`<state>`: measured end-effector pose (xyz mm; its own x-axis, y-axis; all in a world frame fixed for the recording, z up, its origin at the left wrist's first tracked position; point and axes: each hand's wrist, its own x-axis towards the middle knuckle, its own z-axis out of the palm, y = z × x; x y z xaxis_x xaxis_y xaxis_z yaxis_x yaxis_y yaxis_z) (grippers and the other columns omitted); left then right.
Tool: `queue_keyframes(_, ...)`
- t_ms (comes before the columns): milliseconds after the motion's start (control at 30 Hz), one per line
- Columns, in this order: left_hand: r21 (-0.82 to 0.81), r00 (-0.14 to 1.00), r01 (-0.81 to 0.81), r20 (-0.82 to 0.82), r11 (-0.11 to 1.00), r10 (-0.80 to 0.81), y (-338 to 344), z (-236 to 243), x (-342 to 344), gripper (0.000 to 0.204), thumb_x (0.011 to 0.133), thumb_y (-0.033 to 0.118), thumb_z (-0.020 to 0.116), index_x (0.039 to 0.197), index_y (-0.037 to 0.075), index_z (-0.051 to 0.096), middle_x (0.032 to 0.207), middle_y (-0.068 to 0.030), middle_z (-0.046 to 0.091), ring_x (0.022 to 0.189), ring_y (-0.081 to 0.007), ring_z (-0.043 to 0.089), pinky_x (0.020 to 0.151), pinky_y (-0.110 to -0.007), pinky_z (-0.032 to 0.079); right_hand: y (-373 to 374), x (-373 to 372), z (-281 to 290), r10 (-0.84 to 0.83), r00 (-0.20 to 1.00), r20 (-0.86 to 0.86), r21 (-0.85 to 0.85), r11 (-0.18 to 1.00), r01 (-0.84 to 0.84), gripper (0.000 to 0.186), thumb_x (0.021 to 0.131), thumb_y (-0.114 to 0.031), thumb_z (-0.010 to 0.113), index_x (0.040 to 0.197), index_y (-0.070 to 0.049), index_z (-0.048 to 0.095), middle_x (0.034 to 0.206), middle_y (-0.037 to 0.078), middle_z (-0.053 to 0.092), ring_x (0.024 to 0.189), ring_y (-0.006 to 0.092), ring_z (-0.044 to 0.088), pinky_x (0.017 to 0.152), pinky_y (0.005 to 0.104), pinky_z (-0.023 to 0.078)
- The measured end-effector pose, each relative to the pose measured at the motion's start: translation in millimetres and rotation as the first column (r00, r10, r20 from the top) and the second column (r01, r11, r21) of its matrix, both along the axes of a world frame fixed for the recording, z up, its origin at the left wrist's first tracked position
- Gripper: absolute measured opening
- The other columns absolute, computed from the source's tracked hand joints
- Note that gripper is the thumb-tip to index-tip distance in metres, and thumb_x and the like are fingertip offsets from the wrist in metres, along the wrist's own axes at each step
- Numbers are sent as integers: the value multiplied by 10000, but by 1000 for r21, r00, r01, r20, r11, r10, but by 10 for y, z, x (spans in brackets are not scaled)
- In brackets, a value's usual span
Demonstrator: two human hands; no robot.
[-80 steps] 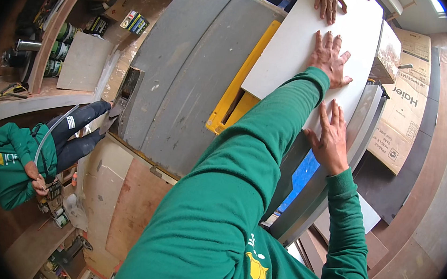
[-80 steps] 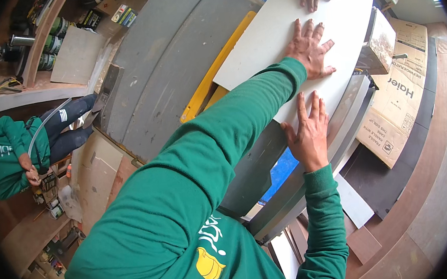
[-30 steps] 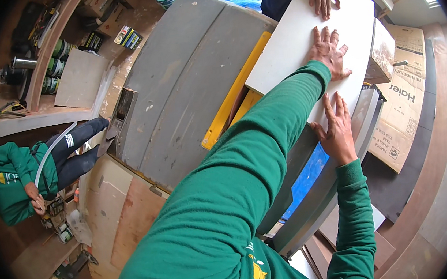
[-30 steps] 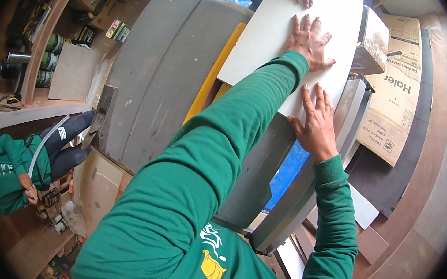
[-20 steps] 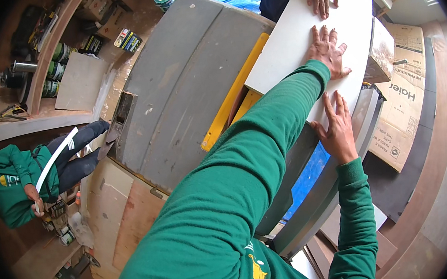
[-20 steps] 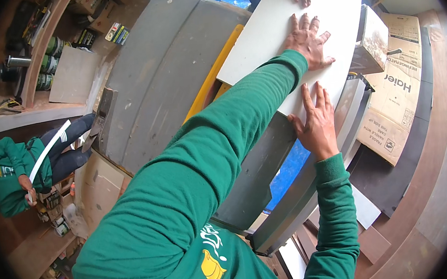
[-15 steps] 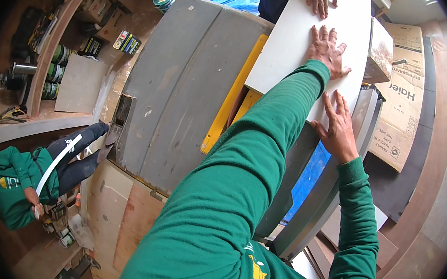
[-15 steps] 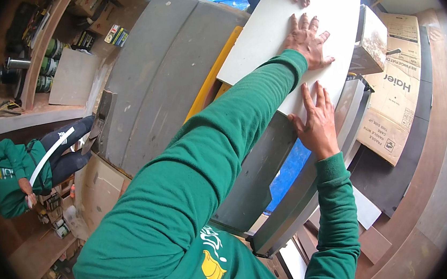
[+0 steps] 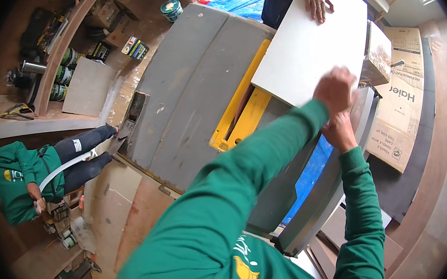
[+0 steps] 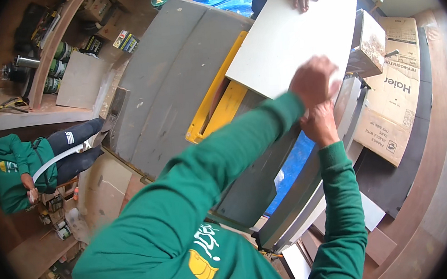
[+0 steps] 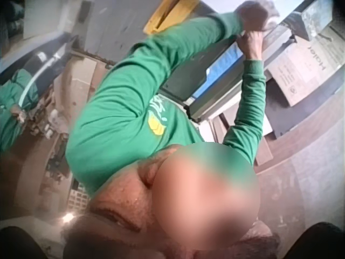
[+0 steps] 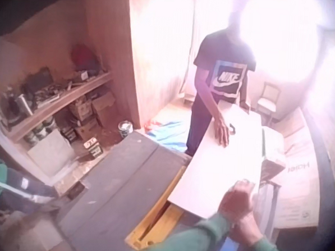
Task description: The person positions a wooden board against a table saw guide, pushes the board through the rotating blade to cut it, and then removes the cut piece.
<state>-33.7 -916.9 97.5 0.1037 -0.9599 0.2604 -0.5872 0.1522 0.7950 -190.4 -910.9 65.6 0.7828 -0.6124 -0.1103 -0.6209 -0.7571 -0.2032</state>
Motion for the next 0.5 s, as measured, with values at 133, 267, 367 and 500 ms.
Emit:
queue_keyframes(133,-329,979,79,-154,941,-136,2357,586,-59,174,866,166,830,946,61,717,861,-117,694,718,-303,686,650,-413,557,93,202,111,-200,979,-32,29,979,201,905,920,-384,811,1682,-140,389,1748,240,287,1610,483,257,1286,604,274)
queue_keyframes(267,-64,843,-160,-528,985,103,4615,2,594,329,1023,257,710,742,117,610,674,-9,588,588,-118,549,518,-307,435,145,204,151,-181,983,-20,-24,983,181,891,945,-435,799,1682,-147,391,1741,293,266,1613,487,254,1272,607,298)
queue_keyframes(367,625,274,-624,-387,469,881,5659,-522,1305,258,1103,312,536,1029,99,661,901,2,652,810,-123,604,697,-275,467,95,211,134,-184,983,-26,-8,983,184,874,954,-438,790,1681,-155,396,1744,286,266,1620,481,245,1273,600,301)
queue_keyframes(500,697,-121,-652,-484,299,866,5677,-1584,2231,624,1103,513,460,1572,105,520,1520,-55,582,1377,-238,543,1117,-430,450,78,275,99,-177,984,-26,-6,984,176,870,960,-453,780,1685,-171,390,1747,285,259,1628,468,233,1281,597,294)
